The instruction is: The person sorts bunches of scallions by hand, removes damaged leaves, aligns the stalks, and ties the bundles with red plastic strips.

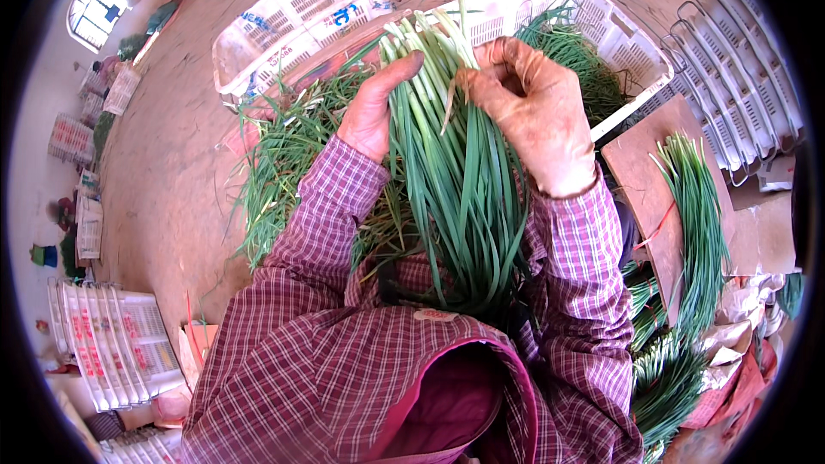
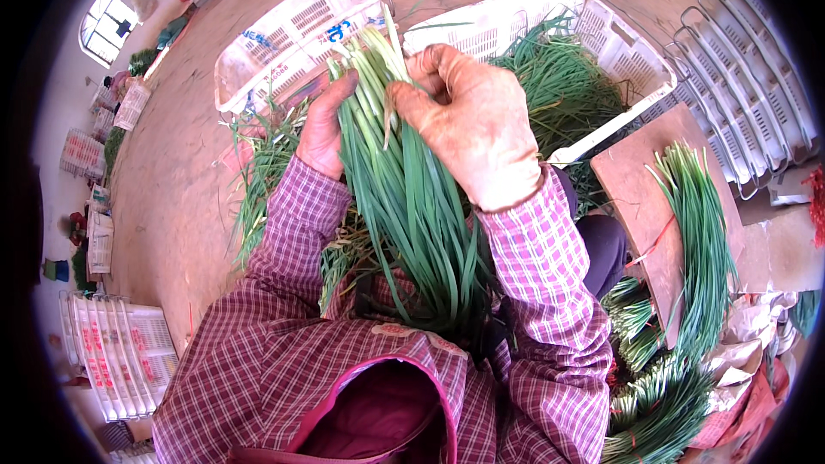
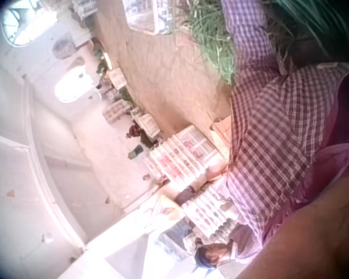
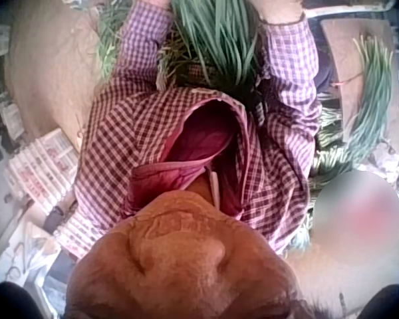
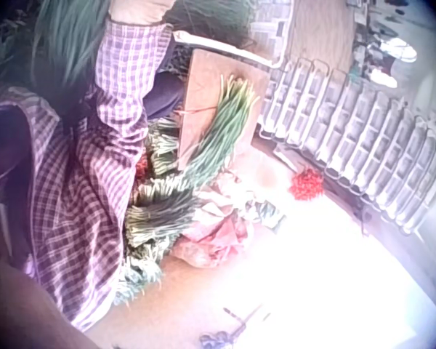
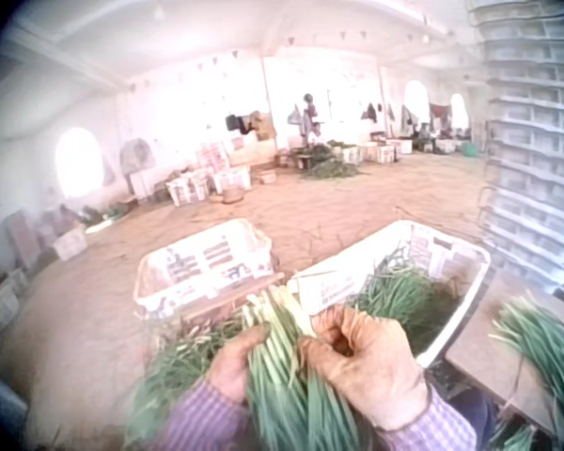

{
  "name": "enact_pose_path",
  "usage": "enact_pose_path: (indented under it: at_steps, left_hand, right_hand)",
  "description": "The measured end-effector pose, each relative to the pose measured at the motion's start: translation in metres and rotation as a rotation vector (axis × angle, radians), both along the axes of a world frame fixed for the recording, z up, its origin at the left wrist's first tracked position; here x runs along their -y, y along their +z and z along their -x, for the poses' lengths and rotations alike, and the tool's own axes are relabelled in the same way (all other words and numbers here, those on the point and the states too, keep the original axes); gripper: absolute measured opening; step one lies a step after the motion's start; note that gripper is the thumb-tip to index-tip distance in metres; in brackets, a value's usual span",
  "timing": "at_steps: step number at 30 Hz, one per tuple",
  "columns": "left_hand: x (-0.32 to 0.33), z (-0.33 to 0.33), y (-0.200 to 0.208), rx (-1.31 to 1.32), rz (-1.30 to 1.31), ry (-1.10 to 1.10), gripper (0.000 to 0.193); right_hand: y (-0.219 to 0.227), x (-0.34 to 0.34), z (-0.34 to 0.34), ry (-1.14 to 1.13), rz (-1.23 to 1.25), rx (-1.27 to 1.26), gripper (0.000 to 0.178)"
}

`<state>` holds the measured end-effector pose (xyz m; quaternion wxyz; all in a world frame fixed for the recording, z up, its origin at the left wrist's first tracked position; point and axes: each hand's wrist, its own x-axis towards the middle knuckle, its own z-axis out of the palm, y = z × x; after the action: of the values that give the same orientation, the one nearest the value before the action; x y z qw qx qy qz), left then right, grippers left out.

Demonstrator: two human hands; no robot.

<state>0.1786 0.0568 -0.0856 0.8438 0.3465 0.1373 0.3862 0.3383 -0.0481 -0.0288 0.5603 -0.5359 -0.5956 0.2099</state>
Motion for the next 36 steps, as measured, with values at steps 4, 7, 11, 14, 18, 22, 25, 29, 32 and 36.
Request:
enact_pose_path:
  at_steps: [4, 7, 11, 14, 18, 22, 25, 29, 32, 36]
  left_hand:
    - [0.01, -0.01, 0.017, 0.112, -0.176, -0.034, 0.047]
    - [0.008, -0.007, 0.015, 0.001, -0.165, -0.023, 0.043]
    - [0.004, -0.008, 0.01, -0.123, -0.087, 0.042, 0.035]
    - [0.001, -0.007, 0.014, -0.16, -0.01, 0.026, 0.03]
    - [0.002, -0.005, 0.042, -0.18, -0.068, 0.094, 0.025]
    - [-0.019, -0.001, 0.082, -0.182, -0.318, 0.022, 0.033]
    - [-0.029, 0.004, 0.118, -0.198, -0.426, 0.094, 0.03]
    - [-0.044, 0.022, 0.166, -0.093, -0.384, -0.005, 0.013]
    - [-0.077, 0.051, 0.194, -0.142, -0.616, 0.318, 0.01]
    - [-0.086, 0.074, 0.207, -0.197, -0.703, 0.451, 0.012]
  right_hand:
    - [-0.008, -0.011, -0.003, 0.028, 0.025, 0.119, 0.02]
    - [-0.009, -0.011, 0.0, 0.044, 0.009, 0.195, 0.022]
    - [-0.015, -0.017, -0.004, 0.11, -0.048, 0.231, 0.027]
    - [-0.018, -0.02, -0.005, 0.184, 0.006, 0.186, 0.032]
    - [-0.013, -0.023, 0.002, 0.141, 0.001, 0.207, 0.042]
    - [0.007, -0.034, 0.012, 0.13, 0.073, 0.017, 0.039]
    - [0.024, -0.047, 0.022, 0.283, 0.1, -0.29, 0.039]
    - [0.006, -0.055, 0.016, 0.292, 0.235, -0.17, 0.053]
    - [-0.062, -0.06, 0.012, 0.116, 0.229, 0.156, 0.03]
    - [-0.101, -0.042, 0.007, 0.248, 1.001, 1.125, 0.04]
